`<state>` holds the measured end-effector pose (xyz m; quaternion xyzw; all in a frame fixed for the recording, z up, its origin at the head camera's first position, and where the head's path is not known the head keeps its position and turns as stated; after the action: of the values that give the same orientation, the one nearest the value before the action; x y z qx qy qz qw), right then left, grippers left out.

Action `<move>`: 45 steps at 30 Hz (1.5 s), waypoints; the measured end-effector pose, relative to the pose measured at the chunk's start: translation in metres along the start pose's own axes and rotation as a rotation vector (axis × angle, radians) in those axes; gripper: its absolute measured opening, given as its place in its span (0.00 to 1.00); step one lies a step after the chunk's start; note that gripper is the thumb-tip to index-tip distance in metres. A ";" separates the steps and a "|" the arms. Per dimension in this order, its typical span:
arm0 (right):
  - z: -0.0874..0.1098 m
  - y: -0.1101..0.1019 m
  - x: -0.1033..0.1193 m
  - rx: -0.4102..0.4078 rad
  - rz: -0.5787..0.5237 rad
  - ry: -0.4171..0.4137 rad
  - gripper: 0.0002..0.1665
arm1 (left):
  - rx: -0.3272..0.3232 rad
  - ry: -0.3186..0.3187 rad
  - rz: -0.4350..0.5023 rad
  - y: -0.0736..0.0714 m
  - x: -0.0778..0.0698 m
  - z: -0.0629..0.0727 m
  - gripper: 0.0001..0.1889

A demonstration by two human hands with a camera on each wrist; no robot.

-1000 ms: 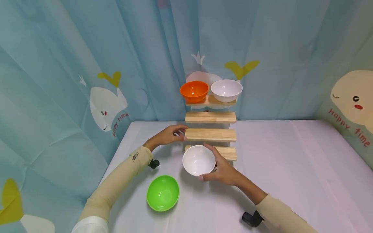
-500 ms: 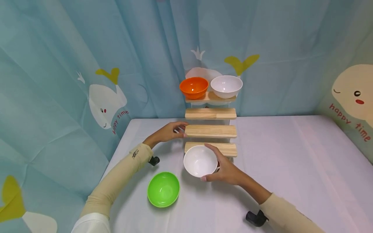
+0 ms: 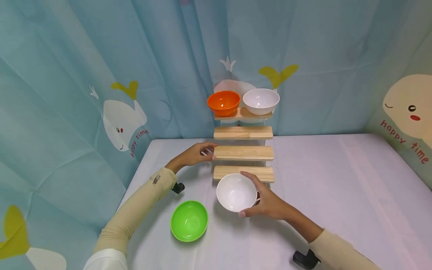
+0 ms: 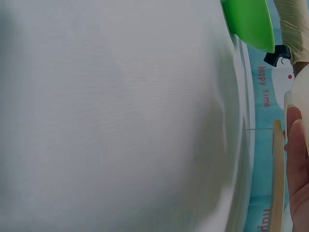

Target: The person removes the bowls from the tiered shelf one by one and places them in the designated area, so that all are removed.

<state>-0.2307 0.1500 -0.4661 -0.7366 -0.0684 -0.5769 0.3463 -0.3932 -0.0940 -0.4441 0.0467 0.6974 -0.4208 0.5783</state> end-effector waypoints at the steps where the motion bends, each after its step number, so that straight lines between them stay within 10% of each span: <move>1: 0.001 0.000 -0.001 0.002 -0.001 0.003 0.68 | 0.000 0.000 -0.003 0.000 0.000 0.000 0.29; 45: 0.014 0.030 -0.013 0.179 0.058 0.039 0.65 | 0.001 -0.021 -0.012 0.001 -0.002 0.003 0.30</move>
<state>-0.2083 0.1400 -0.4919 -0.6930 -0.0916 -0.5725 0.4285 -0.3897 -0.0945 -0.4434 0.0382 0.6916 -0.4250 0.5828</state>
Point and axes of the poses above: each hand's wrist, its own z-axis away from the middle knuckle, its own y-axis out of the palm, x = y × z, the point moved 5 cm from there along -z, towards the middle knuckle, and after that the axes turned 9 degrees about z, right-handed, at the moved point
